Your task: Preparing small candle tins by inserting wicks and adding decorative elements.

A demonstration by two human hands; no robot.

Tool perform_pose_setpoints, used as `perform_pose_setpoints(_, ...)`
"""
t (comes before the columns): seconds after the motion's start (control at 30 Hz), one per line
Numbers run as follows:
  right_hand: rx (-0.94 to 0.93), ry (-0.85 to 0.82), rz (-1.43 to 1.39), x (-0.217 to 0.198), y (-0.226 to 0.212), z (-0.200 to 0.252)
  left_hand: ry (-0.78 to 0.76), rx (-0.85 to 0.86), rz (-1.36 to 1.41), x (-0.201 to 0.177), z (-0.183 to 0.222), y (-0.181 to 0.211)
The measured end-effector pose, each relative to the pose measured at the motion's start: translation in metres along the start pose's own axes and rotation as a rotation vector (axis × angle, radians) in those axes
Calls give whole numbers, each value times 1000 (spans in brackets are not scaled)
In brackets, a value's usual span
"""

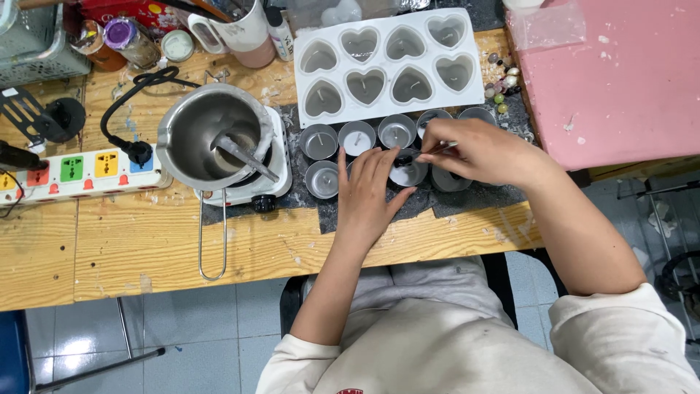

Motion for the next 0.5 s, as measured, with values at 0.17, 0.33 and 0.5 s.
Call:
perform_pose_setpoints(0.17,-220,290,-184,-65,19,40,12,14,46,-9,-4,2)
perform_pose_setpoints(0.33,-169,606,-214,-127,55,69,-3,33,97,-19,-20,-2)
perform_pose_setpoints(0.5,128,768,51,-129,128,64,-109,162,-9,-21,-47,-2)
Point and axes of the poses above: each hand's wrist, its own z-axis away from the middle knuckle, its own x-axis out of the palm, y = z × x, the point moved 10 cm from there along -z, towards the middle knuckle, and after that the axes turned 7 degrees about x, right-handed, at the moved point
